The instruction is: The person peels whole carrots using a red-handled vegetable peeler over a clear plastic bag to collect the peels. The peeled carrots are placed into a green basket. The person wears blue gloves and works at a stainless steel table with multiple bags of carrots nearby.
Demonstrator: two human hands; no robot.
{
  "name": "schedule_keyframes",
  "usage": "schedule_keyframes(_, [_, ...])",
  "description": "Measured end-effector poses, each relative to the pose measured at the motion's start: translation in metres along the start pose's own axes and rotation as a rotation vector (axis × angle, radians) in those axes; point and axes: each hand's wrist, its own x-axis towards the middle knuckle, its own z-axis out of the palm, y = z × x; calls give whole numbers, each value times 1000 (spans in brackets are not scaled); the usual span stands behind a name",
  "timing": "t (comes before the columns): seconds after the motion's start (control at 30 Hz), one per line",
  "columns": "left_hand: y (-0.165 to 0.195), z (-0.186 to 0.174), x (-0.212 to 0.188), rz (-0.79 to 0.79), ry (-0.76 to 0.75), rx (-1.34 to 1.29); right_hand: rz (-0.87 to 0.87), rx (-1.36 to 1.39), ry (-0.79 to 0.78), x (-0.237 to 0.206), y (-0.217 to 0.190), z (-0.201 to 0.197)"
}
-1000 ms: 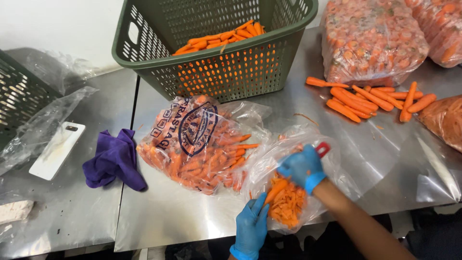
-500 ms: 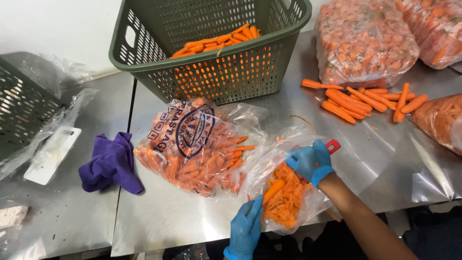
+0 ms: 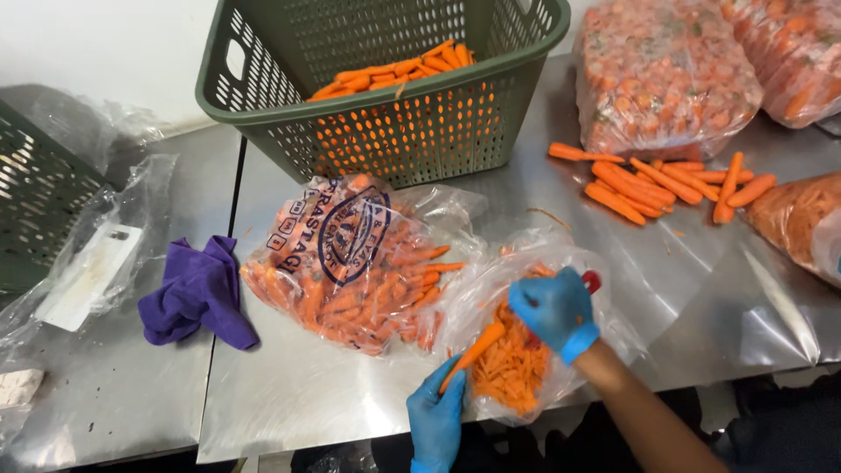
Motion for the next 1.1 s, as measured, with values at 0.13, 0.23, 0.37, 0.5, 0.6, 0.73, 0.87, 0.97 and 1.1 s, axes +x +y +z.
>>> schedule_keyframes(0.13, [-1,-2,2,-34,-66,-139,-86,-15,112,-1,-9,5])
schedule_keyframes(0.23, [1,-6,3,-112,-93,-229,-30,-116,162,0,-8,2])
schedule_keyframes(0.37, [0,-2,5,-203,-124,-225,13,-8,110,-3,-5,-2])
schedule_keyframes(0.5, [-1,3,6,-300,-258,-355,-51,-18,174,-3,-2,2])
schedule_keyframes(0.6, [5,5,3,-317,-364,-490,81,-160,124,1,6,6])
schedule_keyframes(0.73, [18,17,-5,-273,-428,-565,440,404,-157,-8,16,3])
schedule_keyframes(0.87, [28,36,-1,-153,-315,-400,538,787,-414,-32,8,-2])
schedule_keyframes(0.97, [31,44,4,-11,-264,-381,547,932,-575,-42,-3,-2])
schedule_keyframes(1.1, [32,56,7,133,-309,-500,506,1032,-659,-41,-4,3])
